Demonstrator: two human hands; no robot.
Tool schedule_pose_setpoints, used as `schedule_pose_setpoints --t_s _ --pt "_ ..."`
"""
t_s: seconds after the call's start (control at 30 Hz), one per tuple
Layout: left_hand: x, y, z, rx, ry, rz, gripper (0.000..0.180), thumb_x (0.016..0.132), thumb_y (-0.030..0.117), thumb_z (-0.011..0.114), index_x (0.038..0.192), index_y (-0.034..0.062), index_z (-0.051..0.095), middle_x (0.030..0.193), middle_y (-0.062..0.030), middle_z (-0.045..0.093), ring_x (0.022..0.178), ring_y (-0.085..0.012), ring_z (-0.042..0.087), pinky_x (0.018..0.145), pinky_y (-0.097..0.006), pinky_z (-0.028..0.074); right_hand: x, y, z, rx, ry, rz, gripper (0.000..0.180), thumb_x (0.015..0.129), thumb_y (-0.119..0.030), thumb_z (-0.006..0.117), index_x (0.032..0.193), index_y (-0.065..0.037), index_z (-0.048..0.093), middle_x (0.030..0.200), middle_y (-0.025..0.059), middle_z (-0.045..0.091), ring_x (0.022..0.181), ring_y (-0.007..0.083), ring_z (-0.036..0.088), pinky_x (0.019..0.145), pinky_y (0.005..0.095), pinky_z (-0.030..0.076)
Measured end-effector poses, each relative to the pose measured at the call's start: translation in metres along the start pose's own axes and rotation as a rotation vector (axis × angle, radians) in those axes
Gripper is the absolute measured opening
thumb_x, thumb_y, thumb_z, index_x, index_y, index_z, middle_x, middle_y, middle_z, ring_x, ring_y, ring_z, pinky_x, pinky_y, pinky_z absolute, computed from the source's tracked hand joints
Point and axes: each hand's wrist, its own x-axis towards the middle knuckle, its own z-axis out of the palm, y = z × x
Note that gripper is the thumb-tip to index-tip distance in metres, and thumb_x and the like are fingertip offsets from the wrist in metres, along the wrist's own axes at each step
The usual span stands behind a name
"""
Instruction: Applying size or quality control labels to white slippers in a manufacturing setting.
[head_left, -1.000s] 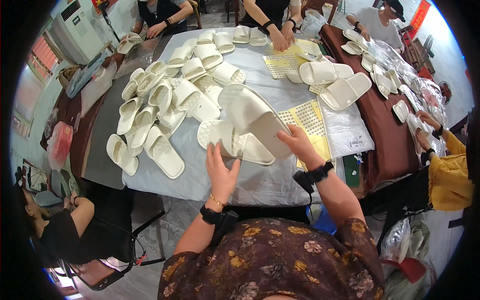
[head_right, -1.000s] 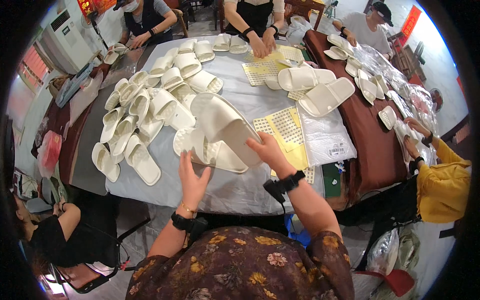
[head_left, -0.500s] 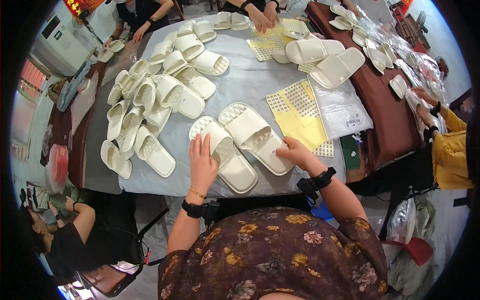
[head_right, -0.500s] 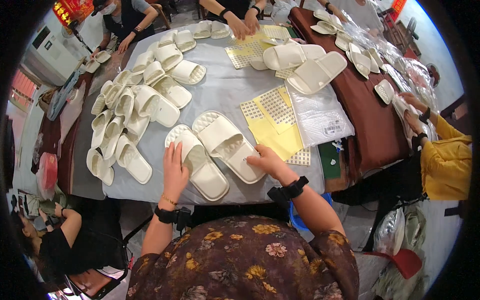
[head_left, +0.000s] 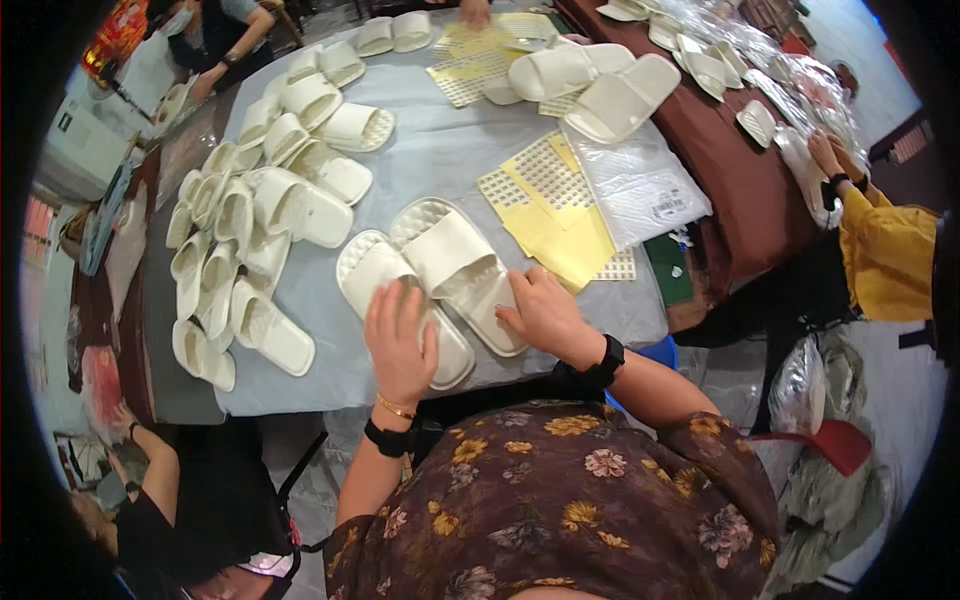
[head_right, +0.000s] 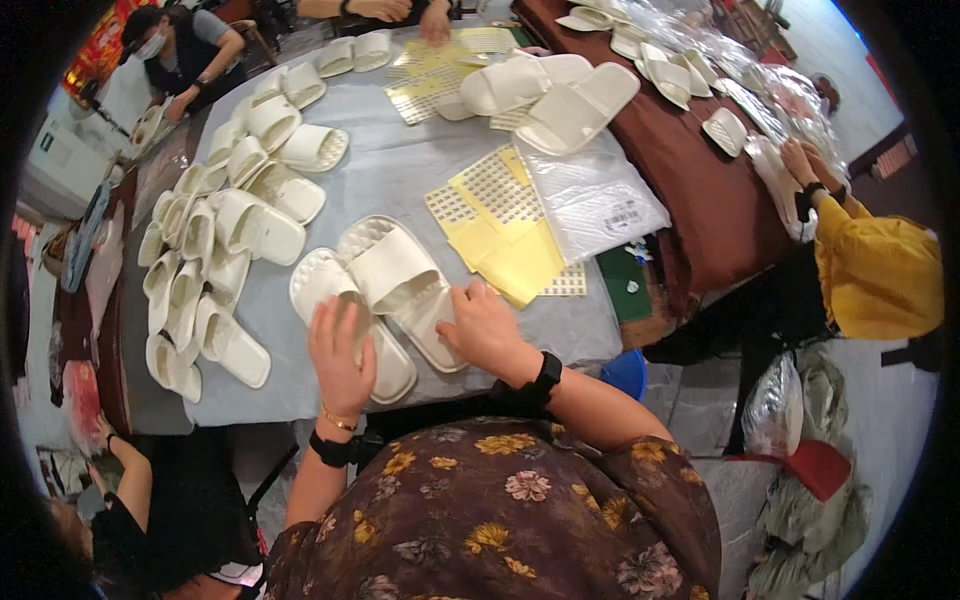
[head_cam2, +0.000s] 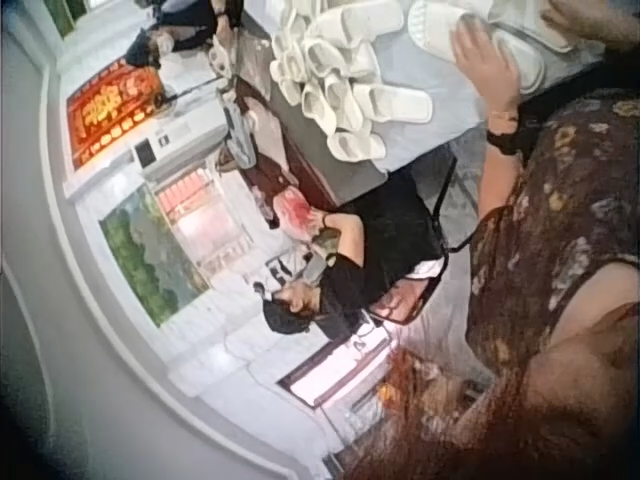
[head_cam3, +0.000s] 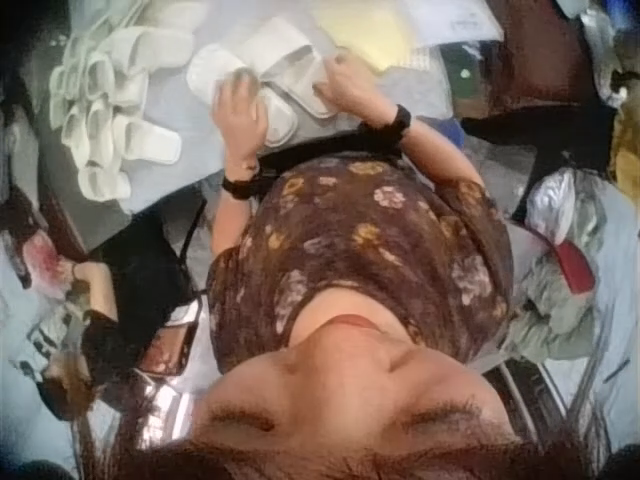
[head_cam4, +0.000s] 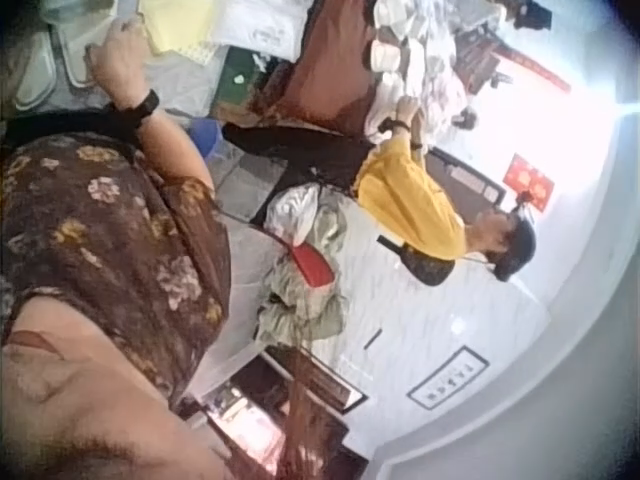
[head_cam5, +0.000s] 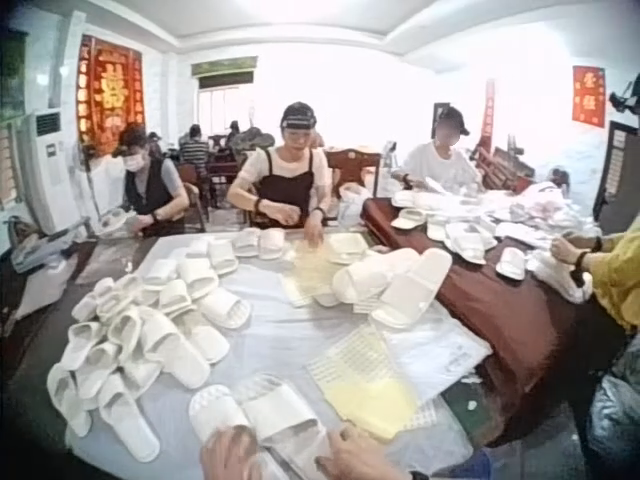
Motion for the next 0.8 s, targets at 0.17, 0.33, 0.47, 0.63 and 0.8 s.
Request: schedule_pose_setpoints --t_s 0.17,0.33,0.47,0.63,0.8 --pt "0.008 0.038 0.021 -0.126 -0.189 0.261 0.051 0.081 0.016 0.07 0.129 0.0075 0.058 0.138 -0.0159 0.052 0.128 -0.0357 0.048 0.106 -0.049 0.037 -0.009 0.02 -0.005 0.239 0.129 -0.005 0.027 0.084 -0.02 0.069 0.106 -0.004 0.065 0.1 0.0182 0.061 0.096 0.0377 0.06 0.083 0.0455 0.05" --pt "0.006 0.045 0.035 -0.15 -0.328 0.257 0.052 0.081 0.023 0.071 0.129 0.0073 0.058 0.138 -0.0158 0.051 0.13 -0.0343 0.046 0.107 -0.046 0.037 -0.011 0.061 -0.021 0.239 0.18 0.066 0.025 0.084 -0.019 0.068 0.105 -0.005 0.069 0.098 0.0188 0.063 0.093 0.0382 0.062 0.081 0.0456 0.051" --pt "0.0 0.038 0.032 -0.163 -0.344 0.26 0.053 0.081 0.025 0.071 0.129 0.0073 0.057 0.138 -0.0153 0.051 0.13 -0.0342 0.046 0.107 -0.045 0.037 -0.007 0.088 -0.034 0.224 0.116 0.194 0.027 0.084 -0.019 0.068 0.106 -0.004 0.069 0.099 0.0199 0.064 0.094 0.0387 0.062 0.081 0.0455 0.051" --pt "-0.001 0.036 0.029 -0.167 -0.351 0.28 0.052 0.082 0.027 0.069 0.13 0.0071 0.057 0.138 -0.0152 0.051 0.13 -0.0339 0.046 0.108 -0.046 0.037 0.014 0.106 -0.038 0.221 0.173 0.12 0.028 0.084 -0.018 0.068 0.107 -0.002 0.068 0.1 0.0207 0.064 0.095 0.0395 0.061 0.084 0.0446 0.051" --pt "-0.001 0.037 0.029 -0.158 -0.351 0.282 0.052 0.083 0.027 0.068 0.13 0.0083 0.057 0.138 -0.0153 0.051 0.13 -0.0339 0.045 0.109 -0.046 0.036 0.027 0.101 -0.029 -0.048 0.196 0.055 0.042 0.082 -0.018 0.069 0.119 -0.002 0.062 0.116 0.0197 0.059 0.11 0.0391 0.055 0.09 0.0448 0.048"
